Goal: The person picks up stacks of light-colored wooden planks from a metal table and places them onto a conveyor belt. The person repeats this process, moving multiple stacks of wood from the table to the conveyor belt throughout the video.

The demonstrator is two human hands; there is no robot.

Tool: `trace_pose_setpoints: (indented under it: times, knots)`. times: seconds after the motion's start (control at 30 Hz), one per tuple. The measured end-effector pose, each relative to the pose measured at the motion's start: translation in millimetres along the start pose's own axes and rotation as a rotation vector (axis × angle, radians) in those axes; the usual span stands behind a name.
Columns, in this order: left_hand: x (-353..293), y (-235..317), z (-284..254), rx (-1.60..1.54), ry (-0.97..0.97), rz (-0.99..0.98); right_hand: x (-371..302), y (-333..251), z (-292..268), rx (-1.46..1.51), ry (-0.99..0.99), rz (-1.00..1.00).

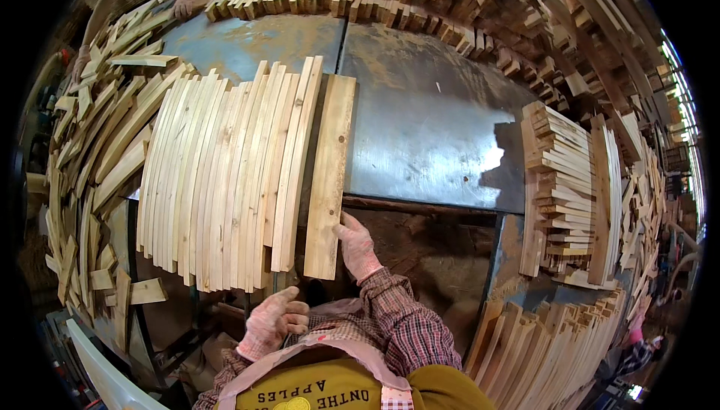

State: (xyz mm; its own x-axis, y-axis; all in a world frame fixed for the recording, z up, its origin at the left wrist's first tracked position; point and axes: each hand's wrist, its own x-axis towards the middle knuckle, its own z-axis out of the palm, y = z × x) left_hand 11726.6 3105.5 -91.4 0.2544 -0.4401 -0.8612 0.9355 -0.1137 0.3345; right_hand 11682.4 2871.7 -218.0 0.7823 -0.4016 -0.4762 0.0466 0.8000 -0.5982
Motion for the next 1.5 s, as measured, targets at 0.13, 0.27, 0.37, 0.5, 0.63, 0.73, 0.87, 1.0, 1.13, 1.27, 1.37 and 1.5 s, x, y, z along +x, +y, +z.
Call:
trace_pose_setpoints:
  times: [0.13, 0.27, 0.37, 0.5, 0.63, 0.73, 0.87, 1.0, 1.13, 1.27, 1.37, 1.5]
  knots:
    - [6.4, -7.3, 1.6, 0.024, -0.064, -0.075, -4.7, -6.7, 3.8, -0.141, 0.058, -0.033]
    - [5.4, -5.4, -3.1, 0.042, -0.058, -0.039, -12.6, -25.3, 16.1, -0.192, 0.028, -0.073]
    - [4.7, -4.4, -1.3, 0.063, -0.084, 0.006, -20.3, -41.0, 26.7, -0.243, 0.042, -0.068]
    - [6.8, -4.7, 12.7, -0.019, -0.164, -0.040, -38.1, -54.6, 37.8, -0.277, 0.042, -0.107]
    - [10.8, -0.6, 38.2, 0.380, -0.087, 0.440, -71.4, -57.9, 49.9, -0.148, 0.013, -0.095]
    - [5.7, 6.6, 50.2, 0.428, -0.190, 0.282, -95.1, -62.1, 64.0, -0.136, 0.019, -0.085]
    - [-12.5, 11.1, 53.0, 0.316, -0.362, 0.280, -104.8, -94.8, 72.0, -0.127, -0.010, -0.232]
    - [-25.1, 11.6, 53.5, 0.508, -0.298, 0.246, -103.1, -133.1, 75.8, -0.309, -0.042, -0.423]
    - [-28.1, 10.7, 55.3, 0.477, -0.330, 0.288, -102.3, -151.1, 85.6, -0.370, -0.044, -0.337]
    - [-25.2, 8.9, 56.6, 0.403, -0.300, 0.291, -100.3, -156.7, 85.9, -0.377, -0.088, -0.324]
    - [-20.5, 7.9, 57.7, 0.370, -0.310, 0.267, -91.9, -151.3, 79.8, -0.332, -0.134, -0.299]
    - [-10.6, 11.9, 59.1, 0.544, -0.254, 0.206, -65.0, -126.0, 74.3, -0.419, -0.073, -0.324]
